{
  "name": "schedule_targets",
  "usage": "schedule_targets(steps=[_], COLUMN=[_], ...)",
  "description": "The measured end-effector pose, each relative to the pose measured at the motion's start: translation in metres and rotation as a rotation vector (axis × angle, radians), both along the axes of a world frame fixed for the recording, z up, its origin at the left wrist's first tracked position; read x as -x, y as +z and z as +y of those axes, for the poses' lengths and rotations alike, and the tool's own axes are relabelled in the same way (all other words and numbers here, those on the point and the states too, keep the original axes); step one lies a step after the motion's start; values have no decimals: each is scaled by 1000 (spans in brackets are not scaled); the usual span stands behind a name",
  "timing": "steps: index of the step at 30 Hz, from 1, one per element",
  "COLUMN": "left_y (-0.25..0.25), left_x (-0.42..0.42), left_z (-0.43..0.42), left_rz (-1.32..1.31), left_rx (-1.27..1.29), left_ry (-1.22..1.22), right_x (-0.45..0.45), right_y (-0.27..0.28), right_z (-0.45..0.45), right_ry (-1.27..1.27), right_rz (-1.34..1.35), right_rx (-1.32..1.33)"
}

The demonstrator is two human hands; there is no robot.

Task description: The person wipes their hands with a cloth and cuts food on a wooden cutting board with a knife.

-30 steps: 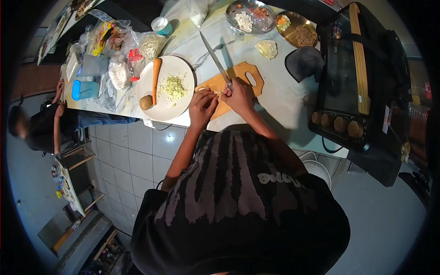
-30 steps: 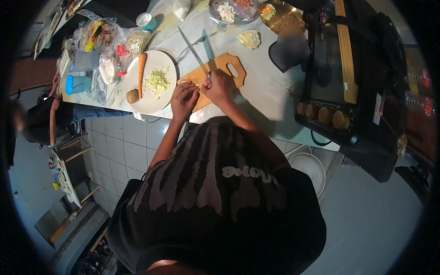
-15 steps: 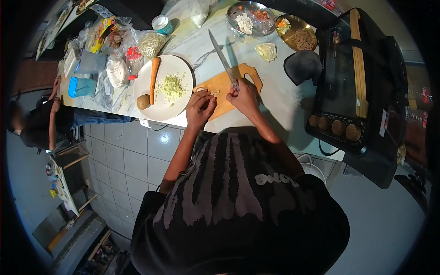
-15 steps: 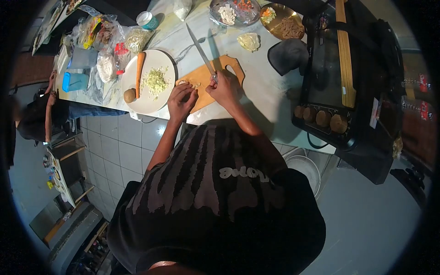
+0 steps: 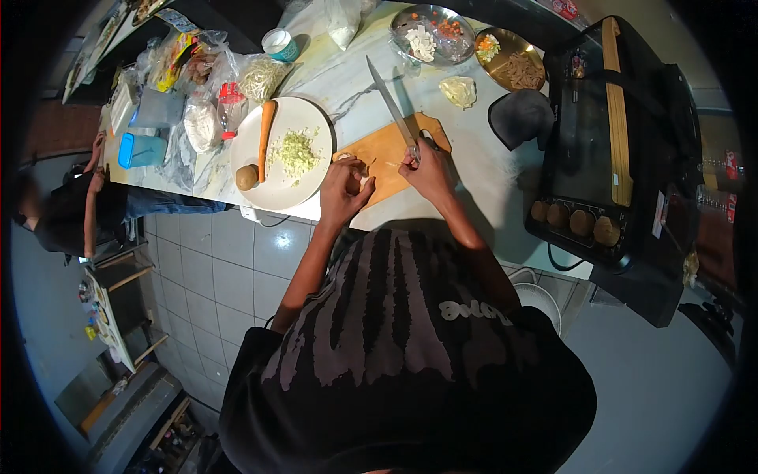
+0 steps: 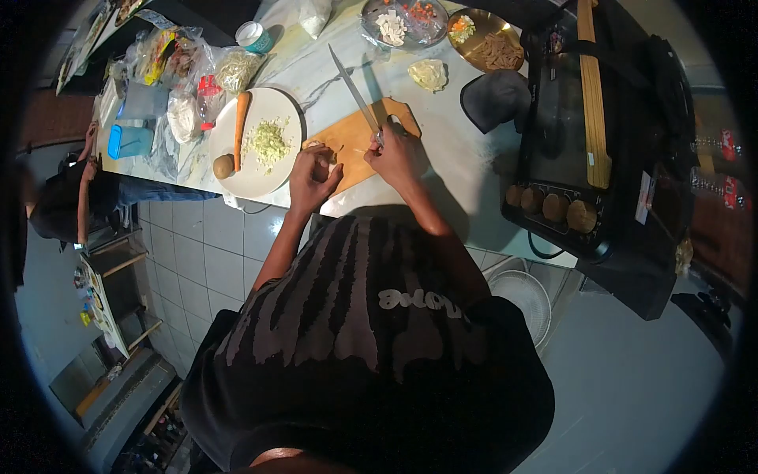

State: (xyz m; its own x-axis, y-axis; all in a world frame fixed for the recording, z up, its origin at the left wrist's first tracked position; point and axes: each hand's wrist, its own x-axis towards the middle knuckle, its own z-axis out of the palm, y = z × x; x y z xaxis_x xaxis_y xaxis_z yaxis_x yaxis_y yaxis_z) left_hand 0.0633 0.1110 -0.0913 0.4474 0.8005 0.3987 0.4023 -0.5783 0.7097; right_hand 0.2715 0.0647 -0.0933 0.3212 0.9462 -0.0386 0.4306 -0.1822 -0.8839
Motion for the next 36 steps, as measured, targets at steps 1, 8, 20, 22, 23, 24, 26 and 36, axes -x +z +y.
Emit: schedule_targets(steps=[1, 8, 20, 22, 23, 24, 26, 36], left_y=[0, 25, 27, 26, 25, 25, 16, 22], left_x=[2, 6, -38, -37, -37, -37, -34, -30], left_z=[0, 2, 18, 18, 18, 18, 17, 14], left_rz=[36, 63, 275, 288, 298, 307, 297, 204], left_rx=[24, 116, -125, -114, -137, -160, -164, -198], left_ry=[-30, -129, -202, -203, -189, -175, -159, -115], right_x=[-1, -8, 0, 4, 7, 8, 7, -11], right_y=[0, -11, 12, 4, 0, 0, 2, 3], right_z=[0, -9, -19, -19, -18, -18, -17, -3], right_ry=[-2, 64, 52, 60, 69, 77, 76, 66], right_rz=[-1, 11, -158, -222, -318, -415, -410, -346], right_rx=[0, 43, 10, 12, -21, -53, -76, -85])
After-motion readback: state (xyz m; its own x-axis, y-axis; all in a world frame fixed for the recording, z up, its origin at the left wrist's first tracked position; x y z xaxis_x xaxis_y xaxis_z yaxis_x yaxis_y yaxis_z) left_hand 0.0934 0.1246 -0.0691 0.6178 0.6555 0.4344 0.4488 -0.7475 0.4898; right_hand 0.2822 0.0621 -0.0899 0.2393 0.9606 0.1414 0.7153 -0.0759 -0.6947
